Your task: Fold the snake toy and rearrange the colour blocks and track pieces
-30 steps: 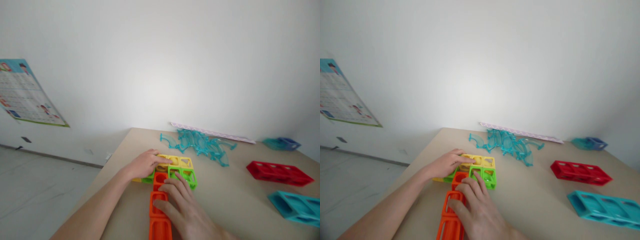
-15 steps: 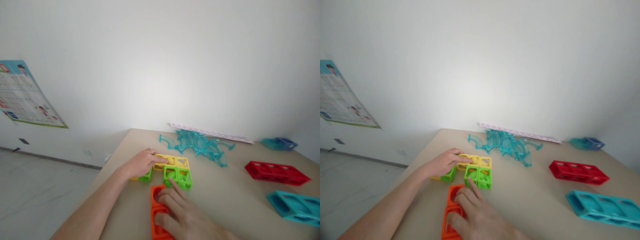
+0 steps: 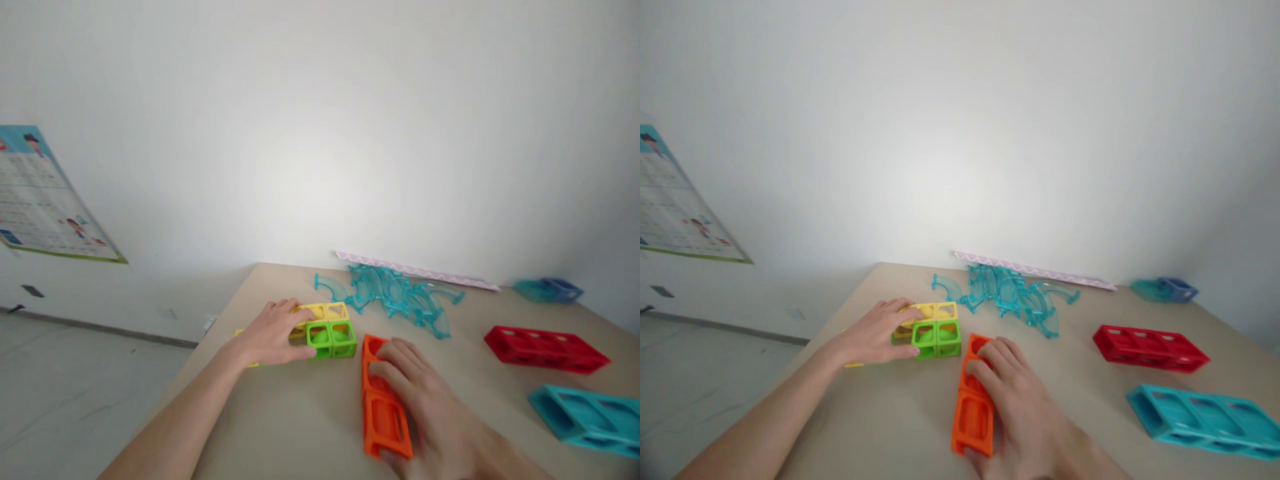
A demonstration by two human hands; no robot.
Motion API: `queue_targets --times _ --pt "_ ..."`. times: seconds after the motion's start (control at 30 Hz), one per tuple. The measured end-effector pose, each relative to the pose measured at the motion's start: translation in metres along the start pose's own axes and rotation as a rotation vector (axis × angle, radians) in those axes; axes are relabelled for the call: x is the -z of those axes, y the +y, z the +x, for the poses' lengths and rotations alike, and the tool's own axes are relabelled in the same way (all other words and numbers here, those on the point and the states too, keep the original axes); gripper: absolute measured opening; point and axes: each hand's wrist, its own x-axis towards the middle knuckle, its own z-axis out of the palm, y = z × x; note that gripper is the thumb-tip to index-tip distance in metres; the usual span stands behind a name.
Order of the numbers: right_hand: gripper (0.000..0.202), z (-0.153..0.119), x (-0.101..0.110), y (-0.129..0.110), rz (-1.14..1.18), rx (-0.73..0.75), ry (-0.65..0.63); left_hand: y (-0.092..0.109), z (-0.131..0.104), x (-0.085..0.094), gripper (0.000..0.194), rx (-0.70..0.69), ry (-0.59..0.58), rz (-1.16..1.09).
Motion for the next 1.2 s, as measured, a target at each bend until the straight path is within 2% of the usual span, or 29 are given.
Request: queue_targets --times 0.17,0.37,0.47,0.6,0.73,0.9,1.07,1.13,1.2 --pt "0.055 0.002 -0.004 0.012 -0.085 -0.083 0.051 -0.004 -0.001 -0.001 0.053 -0.007 0.010 -0.030" --pt "0.058 0.002 -0.005 0.006 -0.033 -0.061 -0.005 -0.011 0.001 -0.002 0.064 -0.075 0.001 -0.100" --pt "0.058 0.004 -0.007 0.002 0.002 -0.068 -0.030 -0.012 0.001 0.003 0.058 -0.078 -0.017 -0.163" --pt "0.062 0.005 -0.013 0.000 0.024 -0.070 0.006 -0.007 0.000 0.007 0.036 -0.079 -0.065 -0.167" --pt "0.068 0.008 -0.015 -0.007 0.091 -0.005 -0.033 -0.003 -0.001 0.006 0.042 -0.041 -0.044 -0.147" --pt "0.066 0.010 -0.011 -0.014 0.138 0.016 -0.054 -0.004 -0.003 0.010 0.034 -0.074 -0.089 -0.210" --pt "0.072 0.007 -0.008 -0.008 0.132 -0.001 -0.077 -0.018 -0.008 0.015 0.040 -0.010 -0.120 -0.186" --pt "0.076 0.004 -0.006 -0.004 0.154 0.021 -0.083 -0.025 -0.009 0.015 0.040 -0.008 -0.095 -0.165" --pt "0.082 0.001 -0.003 -0.001 0.209 0.062 -0.058 -0.025 -0.008 0.014 0.038 -0.040 0.011 -0.148"
